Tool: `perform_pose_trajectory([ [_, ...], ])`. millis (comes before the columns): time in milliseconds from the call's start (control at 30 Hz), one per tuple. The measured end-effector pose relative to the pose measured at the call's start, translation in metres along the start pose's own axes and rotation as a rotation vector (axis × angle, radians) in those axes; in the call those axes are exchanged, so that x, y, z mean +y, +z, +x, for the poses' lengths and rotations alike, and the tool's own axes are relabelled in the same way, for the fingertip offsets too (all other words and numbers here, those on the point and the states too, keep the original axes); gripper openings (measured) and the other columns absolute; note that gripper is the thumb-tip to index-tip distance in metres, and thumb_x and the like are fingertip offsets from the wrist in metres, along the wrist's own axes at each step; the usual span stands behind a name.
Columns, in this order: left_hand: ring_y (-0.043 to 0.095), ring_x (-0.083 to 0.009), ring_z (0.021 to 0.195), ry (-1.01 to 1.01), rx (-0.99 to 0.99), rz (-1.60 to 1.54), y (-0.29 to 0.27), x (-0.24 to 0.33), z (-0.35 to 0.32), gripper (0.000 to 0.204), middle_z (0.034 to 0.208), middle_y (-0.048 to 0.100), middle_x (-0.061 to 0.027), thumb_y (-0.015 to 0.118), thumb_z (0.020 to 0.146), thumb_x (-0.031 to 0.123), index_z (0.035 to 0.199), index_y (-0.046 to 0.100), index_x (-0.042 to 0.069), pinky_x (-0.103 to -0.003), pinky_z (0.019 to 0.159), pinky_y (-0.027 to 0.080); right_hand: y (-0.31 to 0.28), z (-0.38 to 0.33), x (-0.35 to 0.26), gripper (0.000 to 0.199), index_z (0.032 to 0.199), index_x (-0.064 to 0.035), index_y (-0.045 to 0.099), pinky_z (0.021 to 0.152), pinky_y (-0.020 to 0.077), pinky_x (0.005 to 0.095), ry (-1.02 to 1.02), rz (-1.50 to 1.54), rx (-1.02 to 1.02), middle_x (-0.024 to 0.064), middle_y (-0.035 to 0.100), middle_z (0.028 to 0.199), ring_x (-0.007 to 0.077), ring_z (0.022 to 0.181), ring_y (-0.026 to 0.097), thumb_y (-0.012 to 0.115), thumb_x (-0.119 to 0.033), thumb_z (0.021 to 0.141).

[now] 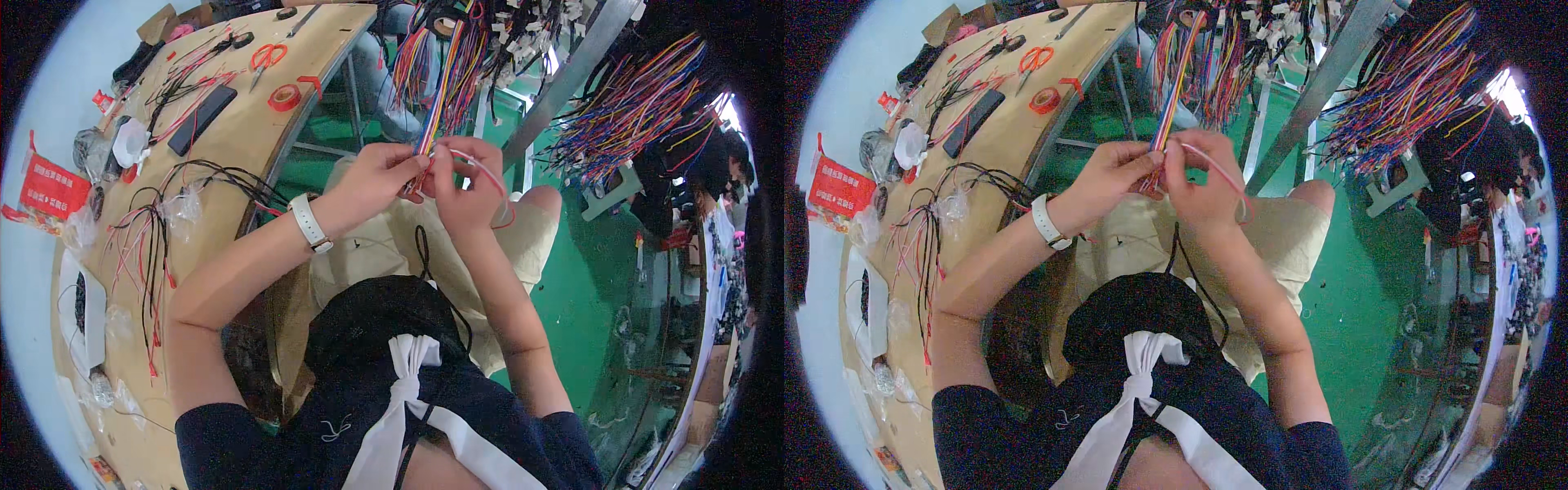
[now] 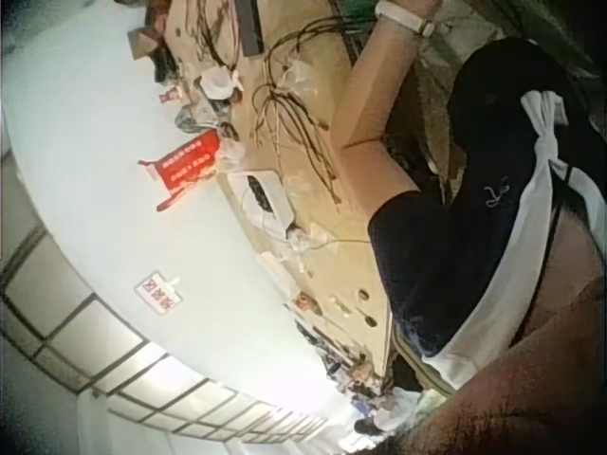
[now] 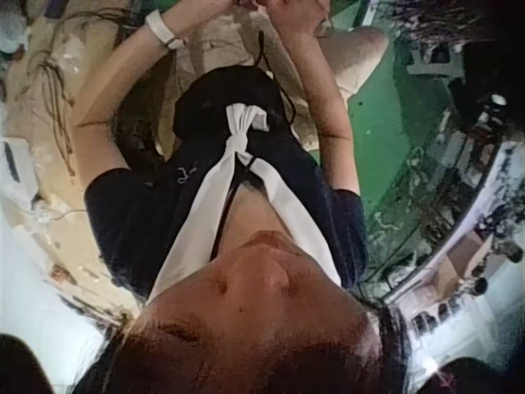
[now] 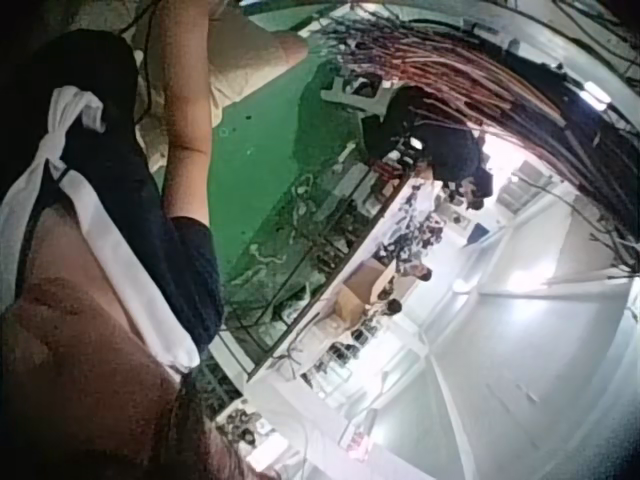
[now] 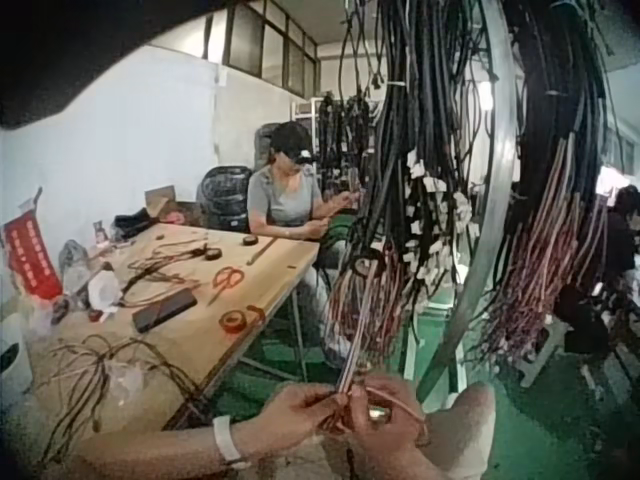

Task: Assembling and bundling colored electrical wires into harnesses using adhesive tape.

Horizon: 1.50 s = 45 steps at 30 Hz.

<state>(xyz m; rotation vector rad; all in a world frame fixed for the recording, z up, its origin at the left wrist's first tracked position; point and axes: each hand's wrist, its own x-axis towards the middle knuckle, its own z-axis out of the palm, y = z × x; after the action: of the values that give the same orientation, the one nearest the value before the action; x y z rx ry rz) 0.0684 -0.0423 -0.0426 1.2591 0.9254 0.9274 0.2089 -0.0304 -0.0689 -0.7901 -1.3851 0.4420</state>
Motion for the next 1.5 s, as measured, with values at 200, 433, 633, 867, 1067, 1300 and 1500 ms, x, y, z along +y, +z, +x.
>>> perform_pose_trajectory([
  [200,0.064,-0.0123,0.076,0.004,0.022,-0.047,0.0,-0.004,0.0,0.026,0.084,0.066,-0.0064,0.048,0.095,0.02,0.097,0.061,-0.002,-0.025,0.064,0.052,-0.007,0.003,0.012,0.013,0.084,-0.002,0.058,0.061,0.0519,0.0238,-0.363,-0.219,-0.039,0.0102,0.063,0.088,0.0172,0.077,0.062,0.068,-0.001,0.076],
  [433,0.063,-0.011,0.074,0.041,0.009,0.074,-0.003,-0.007,0.003,0.025,0.083,0.065,-0.0057,0.049,0.095,0.021,0.096,0.062,0.0,-0.025,0.064,0.051,-0.002,-0.003,0.008,0.011,0.085,-0.0009,0.062,0.065,0.0498,0.0229,-0.157,-0.173,-0.036,0.0087,0.063,0.088,0.0132,0.078,0.061,0.069,-0.006,0.078],
  [633,0.062,-0.0107,0.071,0.003,-0.03,0.103,-0.006,-0.002,0.004,0.025,0.079,0.064,-0.0054,0.049,0.095,0.021,0.096,0.062,0.0,-0.025,0.063,0.052,-0.017,0.007,0.005,0.017,0.085,0.0027,0.065,0.066,0.0485,0.0217,0.339,0.026,-0.291,0.0026,0.061,0.078,0.0083,0.071,0.058,0.067,-0.014,0.082],
  [867,0.063,-0.015,0.079,-0.18,-0.131,-0.099,-0.018,0.004,0.005,0.027,0.087,0.064,-0.0073,0.048,0.095,0.023,0.1,0.06,0.0,-0.028,0.071,0.052,-0.023,0.027,0.003,0.021,0.083,0.0021,0.066,0.061,0.0462,0.0227,0.792,0.396,-0.479,0.0028,0.063,0.075,0.008,0.067,0.057,0.068,-0.019,0.082],
  [1067,0.064,-0.0187,0.089,-0.2,-0.18,-0.123,-0.017,0.008,0.003,0.031,0.098,0.065,-0.0117,0.048,0.095,0.025,0.108,0.057,-0.001,-0.031,0.077,0.052,-0.021,0.023,0.013,0.018,0.074,0.0026,0.067,0.064,0.0453,0.0226,0.494,0.21,-0.526,0.0042,0.064,0.073,0.0095,0.071,0.058,0.066,-0.013,0.083],
  [1300,0.064,-0.0223,0.093,-0.201,-0.233,-0.142,-0.016,0.014,0.002,0.033,0.101,0.065,-0.0147,0.049,0.094,0.024,0.11,0.056,-0.003,-0.032,0.079,0.052,-0.021,0.017,0.013,0.014,0.078,0.0036,0.069,0.07,0.0467,0.0262,0.277,0.181,-0.437,0.008,0.066,0.079,0.0136,0.076,0.06,0.066,-0.01,0.082],
  [1500,0.065,-0.0223,0.093,-0.195,-0.265,-0.136,-0.018,0.014,0.002,0.03,0.101,0.065,-0.0152,0.051,0.093,0.021,0.108,0.057,-0.004,-0.03,0.078,0.052,-0.022,0.018,0.011,0.012,0.081,0.0028,0.07,0.071,0.0468,0.0262,0.291,0.201,-0.456,0.0086,0.067,0.083,0.0144,0.08,0.06,0.066,-0.009,0.082],
])
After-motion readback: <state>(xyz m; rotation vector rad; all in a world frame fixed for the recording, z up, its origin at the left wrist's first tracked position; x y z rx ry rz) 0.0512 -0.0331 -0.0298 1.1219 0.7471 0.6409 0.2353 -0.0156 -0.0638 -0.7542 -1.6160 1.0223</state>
